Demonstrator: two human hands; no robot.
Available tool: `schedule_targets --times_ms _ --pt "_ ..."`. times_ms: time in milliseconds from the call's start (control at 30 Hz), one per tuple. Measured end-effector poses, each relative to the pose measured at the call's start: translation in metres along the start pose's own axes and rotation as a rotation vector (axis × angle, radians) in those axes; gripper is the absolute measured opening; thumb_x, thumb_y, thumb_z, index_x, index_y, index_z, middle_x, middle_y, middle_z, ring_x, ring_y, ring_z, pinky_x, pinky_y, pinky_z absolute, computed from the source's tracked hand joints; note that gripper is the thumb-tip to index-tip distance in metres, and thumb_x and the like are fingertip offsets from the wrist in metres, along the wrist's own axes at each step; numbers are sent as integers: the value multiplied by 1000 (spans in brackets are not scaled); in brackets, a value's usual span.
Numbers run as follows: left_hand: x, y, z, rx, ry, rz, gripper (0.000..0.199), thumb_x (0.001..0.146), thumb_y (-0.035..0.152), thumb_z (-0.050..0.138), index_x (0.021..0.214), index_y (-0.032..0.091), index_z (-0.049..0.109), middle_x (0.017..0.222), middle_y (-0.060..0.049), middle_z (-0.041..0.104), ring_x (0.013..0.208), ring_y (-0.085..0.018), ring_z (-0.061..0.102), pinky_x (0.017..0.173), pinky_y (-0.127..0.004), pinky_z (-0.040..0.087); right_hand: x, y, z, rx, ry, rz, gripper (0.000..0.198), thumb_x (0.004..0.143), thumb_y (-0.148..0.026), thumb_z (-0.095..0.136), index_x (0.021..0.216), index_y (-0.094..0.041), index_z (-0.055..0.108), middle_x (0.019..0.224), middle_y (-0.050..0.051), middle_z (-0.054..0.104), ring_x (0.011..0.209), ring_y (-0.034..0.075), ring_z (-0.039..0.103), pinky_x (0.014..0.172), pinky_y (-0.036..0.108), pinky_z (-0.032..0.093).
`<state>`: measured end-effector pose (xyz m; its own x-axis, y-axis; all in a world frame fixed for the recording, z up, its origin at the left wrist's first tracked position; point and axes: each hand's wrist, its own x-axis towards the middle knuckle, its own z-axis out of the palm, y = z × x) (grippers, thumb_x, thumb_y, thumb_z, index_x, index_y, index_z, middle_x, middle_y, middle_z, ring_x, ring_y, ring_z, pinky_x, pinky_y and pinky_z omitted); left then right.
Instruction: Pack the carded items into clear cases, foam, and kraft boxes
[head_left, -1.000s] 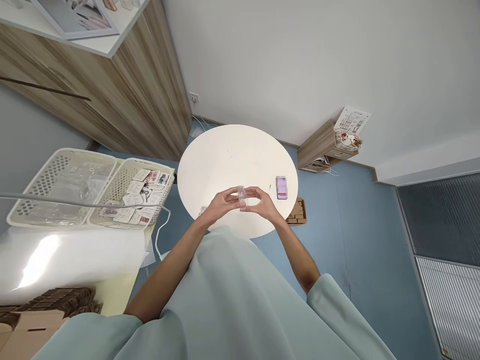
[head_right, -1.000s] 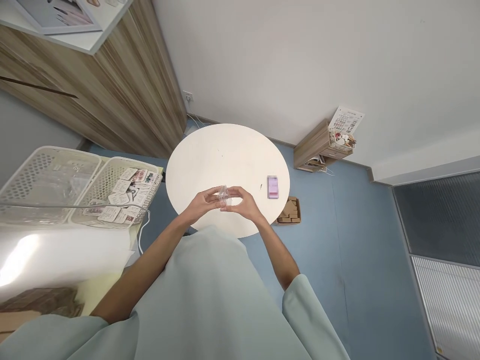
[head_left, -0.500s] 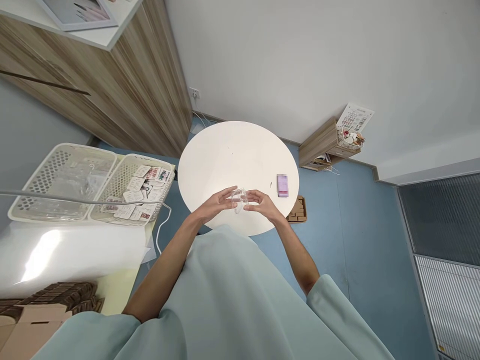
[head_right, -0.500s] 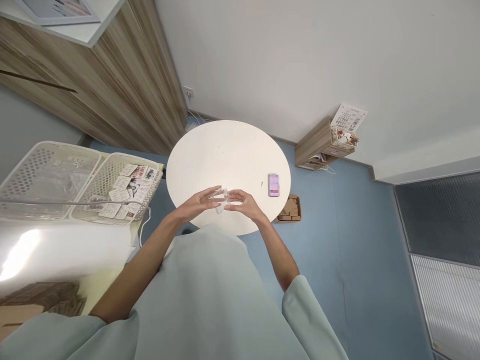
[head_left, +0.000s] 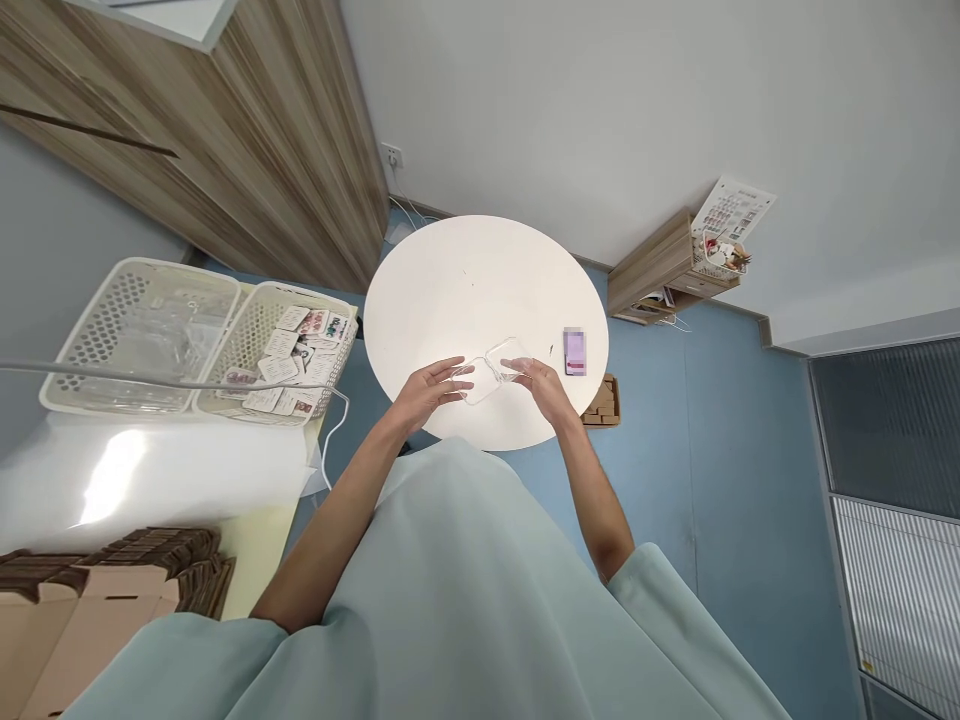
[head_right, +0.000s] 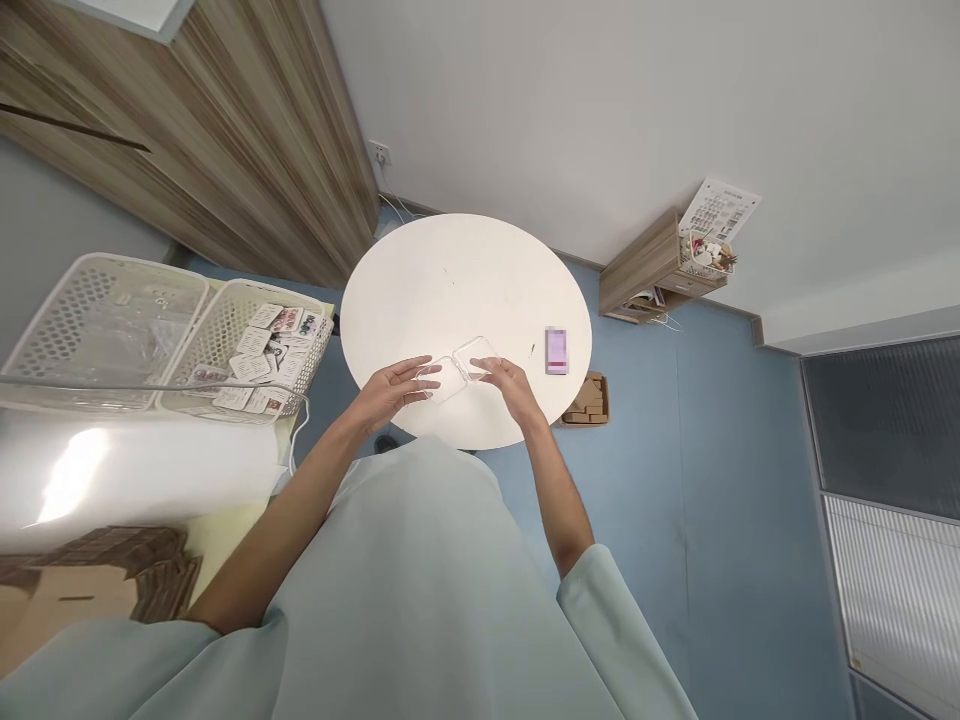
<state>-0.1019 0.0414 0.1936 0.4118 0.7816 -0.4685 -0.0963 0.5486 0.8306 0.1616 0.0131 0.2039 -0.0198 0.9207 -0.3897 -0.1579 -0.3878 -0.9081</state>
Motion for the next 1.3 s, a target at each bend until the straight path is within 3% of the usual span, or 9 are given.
schedule_targets --times_ms 167,333,500,567,733,833,967,1100,1300 --pt "-4 -18 0 -18 41 -11 74 76 39 89 145 23 68 161 -18 61 128 -34 73 108 -49 61 5 37 18 28 98 59 53 77 -65 91 101 -20 78 110 9 82 105 27 80 115 49 56" --pt "-5 -33 1 20 58 10 85 72 41 93 149 22 65 160 -18 61 134 -36 69 110 -51 60 9 57 35 53 177 105 46 79 -61 89 99 -21 77 108 7 82 103 25 79 111 44 59" --pt "-5 -53 -9 103 44 -20 83 75 52 91 149 24 65 152 -18 67 126 -35 72 109 -53 60 18 74 38 85 253 192 36 83 -53 87 96 -21 75 99 7 82 100 26 82 109 43 59" --pt "0 -64 -24 176 121 -65 78 76 54 89 143 22 68 149 -18 69 128 -35 71 107 -50 60 21 83 36 77 271 206 33 84 -50 87 92 -21 75 98 7 82 98 25 82 109 43 59" --pt "25 -98 -76 580 526 -235 61 77 39 88 132 19 69 141 -18 72 129 -37 70 108 -46 54 20 105 25 54 298 242 29 83 -46 87 88 -21 75 96 6 81 93 24 81 109 43 58" --pt "40 -118 -92 805 550 -323 57 80 36 86 131 17 66 142 -21 69 135 -41 65 111 -48 50 17 117 19 35 324 267 26 83 -44 86 86 -21 74 93 5 80 91 22 80 108 41 58" --pt "53 -135 -86 934 509 -340 59 86 40 84 132 11 61 146 -28 62 136 -43 62 108 -48 50 17 133 13 -2 358 303 26 82 -44 84 83 -21 72 86 4 79 89 20 78 105 39 58" --pt "60 -142 -68 944 560 -354 62 87 43 86 131 9 57 146 -29 57 138 -44 57 106 -49 49 18 145 7 -6 391 318 24 82 -42 83 83 -21 72 82 3 79 86 19 75 102 38 58" --pt "65 -151 -53 659 640 -243 55 89 47 83 118 9 56 136 -30 63 148 -48 47 104 -49 47 17 146 1 -33 407 329 21 85 -40 81 83 -20 72 82 2 77 88 18 74 103 36 57"
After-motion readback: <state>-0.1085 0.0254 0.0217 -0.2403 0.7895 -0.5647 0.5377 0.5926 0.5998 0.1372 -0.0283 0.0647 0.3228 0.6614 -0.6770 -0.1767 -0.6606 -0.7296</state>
